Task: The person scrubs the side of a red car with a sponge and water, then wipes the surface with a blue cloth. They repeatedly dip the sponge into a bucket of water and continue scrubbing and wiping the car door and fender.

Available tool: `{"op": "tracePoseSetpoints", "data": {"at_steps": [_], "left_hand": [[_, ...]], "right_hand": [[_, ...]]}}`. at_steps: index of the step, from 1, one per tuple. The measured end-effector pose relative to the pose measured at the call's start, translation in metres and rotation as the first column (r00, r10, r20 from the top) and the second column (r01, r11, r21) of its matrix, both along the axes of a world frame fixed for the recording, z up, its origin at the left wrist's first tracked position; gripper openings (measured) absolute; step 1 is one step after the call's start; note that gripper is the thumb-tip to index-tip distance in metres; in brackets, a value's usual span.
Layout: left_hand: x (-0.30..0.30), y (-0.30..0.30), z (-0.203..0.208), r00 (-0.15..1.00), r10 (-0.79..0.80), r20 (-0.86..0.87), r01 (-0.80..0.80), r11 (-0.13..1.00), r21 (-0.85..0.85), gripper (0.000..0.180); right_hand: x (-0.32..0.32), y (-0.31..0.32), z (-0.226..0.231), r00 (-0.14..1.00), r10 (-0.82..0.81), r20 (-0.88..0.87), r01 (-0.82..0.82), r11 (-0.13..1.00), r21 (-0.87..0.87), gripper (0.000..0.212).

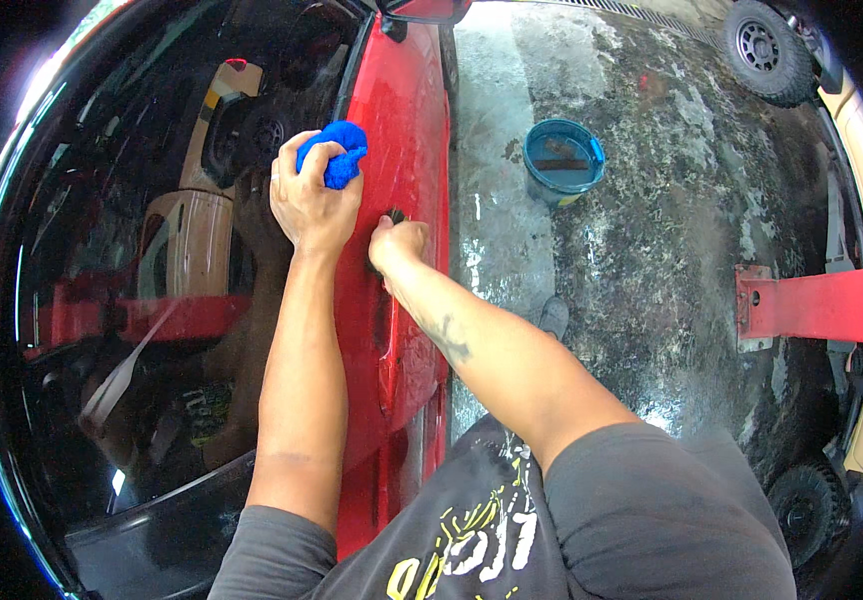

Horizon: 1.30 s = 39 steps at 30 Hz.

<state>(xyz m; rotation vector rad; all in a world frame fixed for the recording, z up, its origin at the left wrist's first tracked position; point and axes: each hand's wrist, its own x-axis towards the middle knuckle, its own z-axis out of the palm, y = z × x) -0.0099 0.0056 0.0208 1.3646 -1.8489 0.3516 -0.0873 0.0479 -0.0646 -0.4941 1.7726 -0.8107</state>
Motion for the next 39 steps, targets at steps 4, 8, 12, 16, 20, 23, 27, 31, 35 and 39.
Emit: {"op": "tracePoseSetpoints", "data": {"at_steps": [4,8,12,16,20,23,27,31,35,39], "left_hand": [[0.008,0.001,0.002,0.999,0.031,0.012,-0.031,1.0,0.004,0.029],[0.003,-0.002,0.003,1.0,-0.005,0.017,0.005,1.0,0.008,0.031],[0.009,-0.002,0.001,0.999,0.018,0.03,-0.018,1.0,-0.015,0.032],[-0.003,-0.002,-0.002,1.0,-0.003,0.007,0.003,1.0,-0.015,0.034],[0.009,-0.005,-0.005,1.0,0.012,0.021,-0.01,0.998,-0.068,0.035],[0.009,-0.002,-0.007,1.0,0.013,0.027,-0.011,0.998,-0.062,0.035],[0.002,-0.006,-0.014,1.0,-0.031,-0.003,0.031,0.998,-0.047,0.037],[0.012,-0.006,-0.017,0.999,-0.034,-0.011,0.032,0.992,-0.12,0.037],[0.005,-0.001,-0.009,0.992,-0.109,-0.068,0.094,0.978,-0.187,0.032],[0.002,-0.003,-0.01,0.996,-0.061,-0.065,0.046,0.977,-0.209,0.037]], "right_hand": [[0.012,0.028,0.005,0.992,0.104,-0.072,-0.107,0.993,-0.046,0.066],[-0.008,-0.016,-0.007,0.999,0.044,0.021,-0.043,0.999,-0.022,0.061],[0.001,0.025,0.003,0.978,0.136,0.16,-0.14,0.99,0.011,0.074],[0.001,-0.025,-0.062,0.956,-0.011,-0.292,-0.044,0.982,-0.182,0.06],[-0.005,-0.021,-0.051,0.979,0.107,-0.172,-0.127,0.986,-0.111,0.064],[0.0,0.005,-0.04,0.959,0.201,-0.198,-0.232,0.962,-0.144,0.07],[-0.027,-0.067,-0.056,0.975,0.076,-0.21,-0.11,0.981,-0.158,0.068],[-0.002,0.015,-0.039,0.944,0.216,-0.249,-0.302,0.869,-0.392,0.061],[-0.002,-0.014,-0.05,0.916,0.037,-0.398,-0.269,0.794,-0.545,0.054],[-0.027,-0.09,-0.072,0.93,0.056,-0.363,-0.241,0.839,-0.489,0.049]]}}
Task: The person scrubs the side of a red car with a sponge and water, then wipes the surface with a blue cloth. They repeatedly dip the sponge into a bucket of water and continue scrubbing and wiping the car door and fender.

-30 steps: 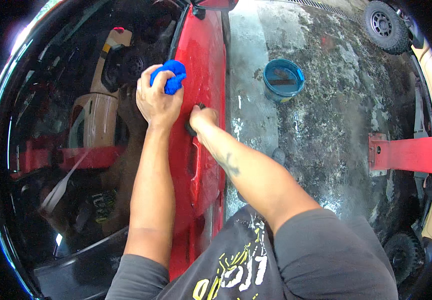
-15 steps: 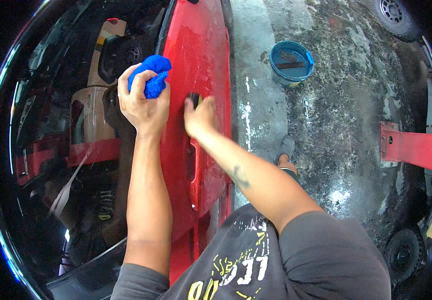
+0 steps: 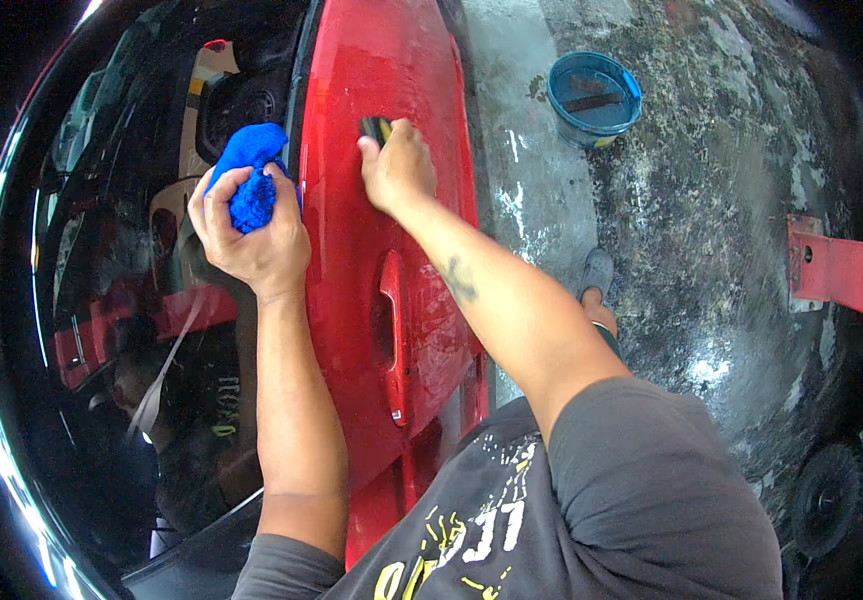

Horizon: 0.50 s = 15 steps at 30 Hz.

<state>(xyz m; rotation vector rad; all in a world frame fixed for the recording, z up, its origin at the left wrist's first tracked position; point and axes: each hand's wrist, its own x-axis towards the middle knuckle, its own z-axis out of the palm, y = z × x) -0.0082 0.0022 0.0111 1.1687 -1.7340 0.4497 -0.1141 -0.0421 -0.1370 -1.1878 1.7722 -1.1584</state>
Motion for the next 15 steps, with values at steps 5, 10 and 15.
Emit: {"op": "tracePoseSetpoints", "data": {"at_steps": [5,10,15], "left_hand": [[0.003,0.008,0.001,0.999,0.053,0.012,-0.054,0.995,0.079,0.036],[0.002,0.009,-0.001,0.998,0.046,0.031,-0.049,0.995,0.088,0.031],[0.007,0.011,-0.003,0.998,0.05,0.027,-0.051,0.996,0.067,0.03]], "right_hand": [[0.029,0.183,0.059,0.956,0.294,-0.021,-0.287,0.911,-0.295,0.073],[0.024,0.036,0.04,0.995,0.04,-0.089,-0.062,0.964,-0.257,0.056],[0.025,0.067,0.035,0.993,0.089,-0.081,-0.109,0.953,-0.282,0.058]]}}
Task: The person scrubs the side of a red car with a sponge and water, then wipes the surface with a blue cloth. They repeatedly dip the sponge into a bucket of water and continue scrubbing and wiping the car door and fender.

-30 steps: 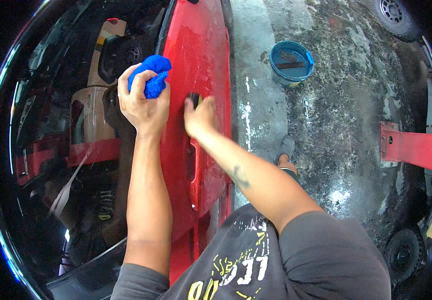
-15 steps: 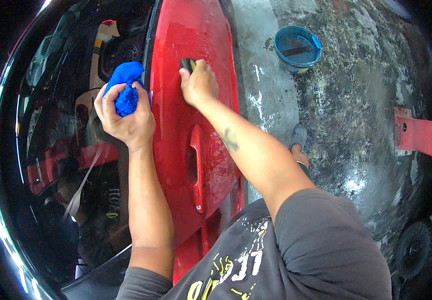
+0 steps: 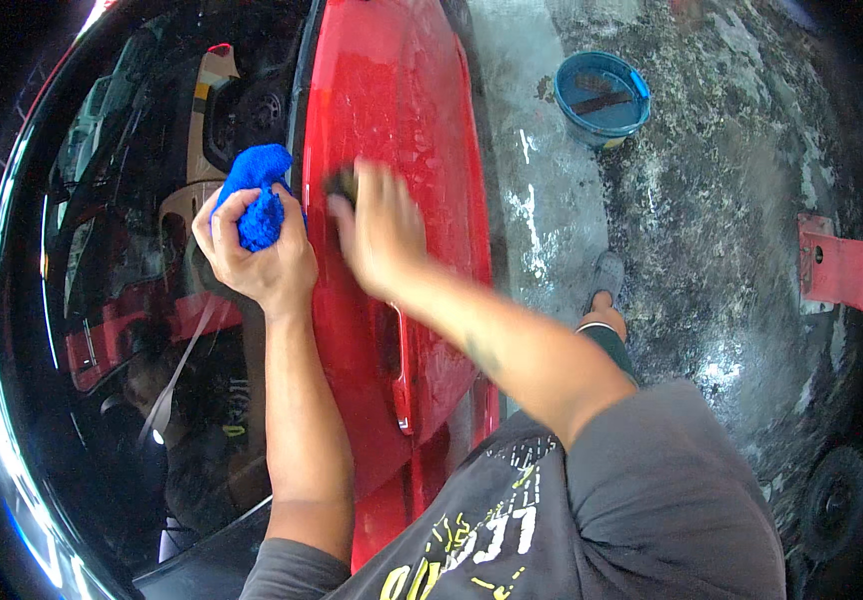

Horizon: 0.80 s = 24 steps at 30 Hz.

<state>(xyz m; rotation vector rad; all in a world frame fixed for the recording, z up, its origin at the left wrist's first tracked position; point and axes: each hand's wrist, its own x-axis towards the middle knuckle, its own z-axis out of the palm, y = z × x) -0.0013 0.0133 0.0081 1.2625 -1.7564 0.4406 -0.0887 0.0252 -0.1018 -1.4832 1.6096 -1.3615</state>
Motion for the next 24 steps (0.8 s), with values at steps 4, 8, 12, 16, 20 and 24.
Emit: {"op": "tracePoseSetpoints", "data": {"at_steps": [4,8,12,16,20,24], "left_hand": [[-0.001,-0.005,0.0,1.0,-0.006,0.013,0.006,1.0,0.002,0.038],[-0.001,-0.011,-0.004,0.999,-0.034,0.022,0.033,0.999,0.003,0.041],[-0.007,-0.003,-0.002,0.999,-0.023,0.048,0.02,0.998,0.057,0.034],[-0.004,-0.005,-0.005,0.999,0.017,0.041,-0.02,0.997,0.077,0.034],[-0.008,-0.006,-0.002,0.988,0.075,0.136,-0.092,0.989,0.119,0.034],[-0.013,-0.006,-0.006,0.978,0.12,0.174,-0.152,0.97,0.188,0.034]], "right_hand": [[-0.006,0.089,0.011,0.973,0.231,-0.033,-0.232,0.971,-0.053,0.072],[-0.004,-0.063,-0.008,0.993,-0.063,-0.095,0.053,0.993,-0.109,0.058],[-0.017,-0.118,-0.015,0.989,-0.146,-0.029,0.144,0.988,-0.057,0.052],[-0.005,0.025,-0.003,0.992,0.121,0.031,-0.119,0.99,-0.076,0.067],[-0.013,-0.048,-0.011,0.998,0.061,0.029,-0.058,0.993,-0.099,0.069],[-0.03,-0.191,-0.024,0.992,-0.13,-0.001,0.13,0.992,0.002,0.054]]}}
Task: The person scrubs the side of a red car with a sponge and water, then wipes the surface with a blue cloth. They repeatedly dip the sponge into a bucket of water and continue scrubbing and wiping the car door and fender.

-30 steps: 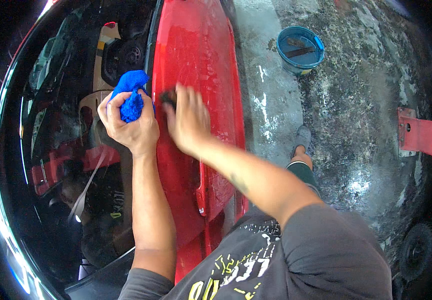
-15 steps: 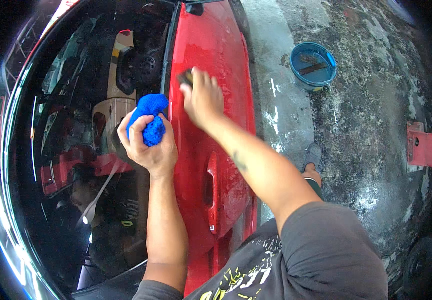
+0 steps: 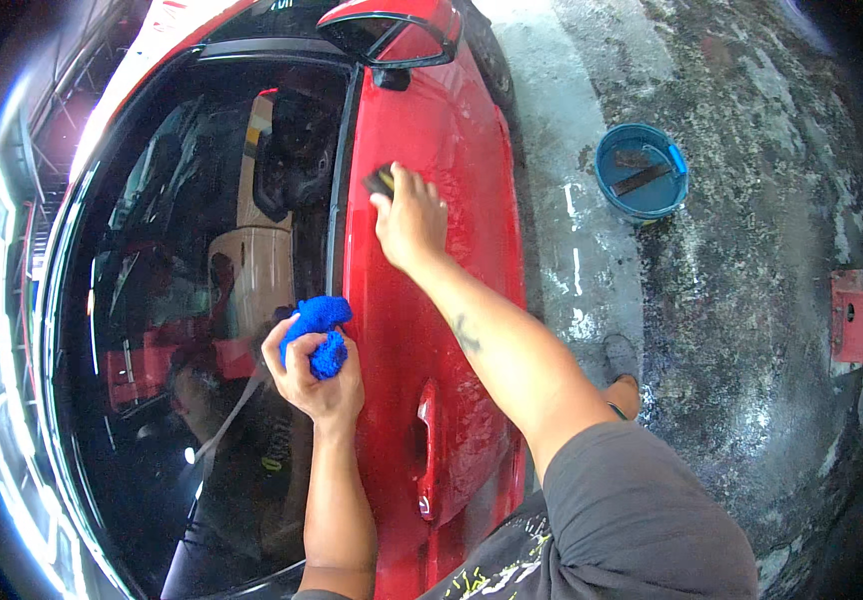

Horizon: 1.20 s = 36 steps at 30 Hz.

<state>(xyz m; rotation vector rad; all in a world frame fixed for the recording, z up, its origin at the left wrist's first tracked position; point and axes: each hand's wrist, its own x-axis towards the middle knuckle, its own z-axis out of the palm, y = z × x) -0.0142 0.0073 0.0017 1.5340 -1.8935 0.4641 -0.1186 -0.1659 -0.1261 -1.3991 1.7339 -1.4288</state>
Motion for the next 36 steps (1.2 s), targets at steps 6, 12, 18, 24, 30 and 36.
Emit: {"op": "tracePoseSetpoints", "data": {"at_steps": [6,12,18,24,30,36], "left_hand": [[-0.003,-0.05,0.004,0.989,0.05,0.136,-0.065,0.992,0.107,0.03],[-0.026,-0.161,-0.005,0.983,0.061,0.173,-0.082,0.99,0.117,0.028],[-0.03,-0.167,-0.017,0.983,0.029,0.183,-0.04,0.997,0.058,0.031],[-0.024,-0.17,-0.015,0.986,0.053,0.158,-0.065,0.995,0.071,0.033],[-0.033,-0.175,-0.018,0.984,0.021,0.174,-0.034,0.996,0.077,0.034],[-0.029,-0.172,-0.018,0.98,0.009,0.2,-0.023,0.997,0.068,0.035]], "right_hand": [[0.008,0.13,0.002,0.97,0.216,0.108,-0.211,0.976,-0.053,0.066],[-0.002,0.086,-0.01,0.972,0.211,0.108,-0.206,0.977,-0.051,0.072],[-0.01,-0.023,-0.019,0.988,0.014,0.151,-0.023,0.998,0.055,0.062],[-0.002,0.116,-0.019,0.942,0.284,0.18,-0.289,0.957,0.006,0.075],[-0.032,-0.091,-0.054,0.982,0.001,0.189,-0.035,0.984,0.175,0.053],[-0.023,0.096,-0.043,0.942,0.267,0.204,-0.279,0.96,0.034,0.069]]}}
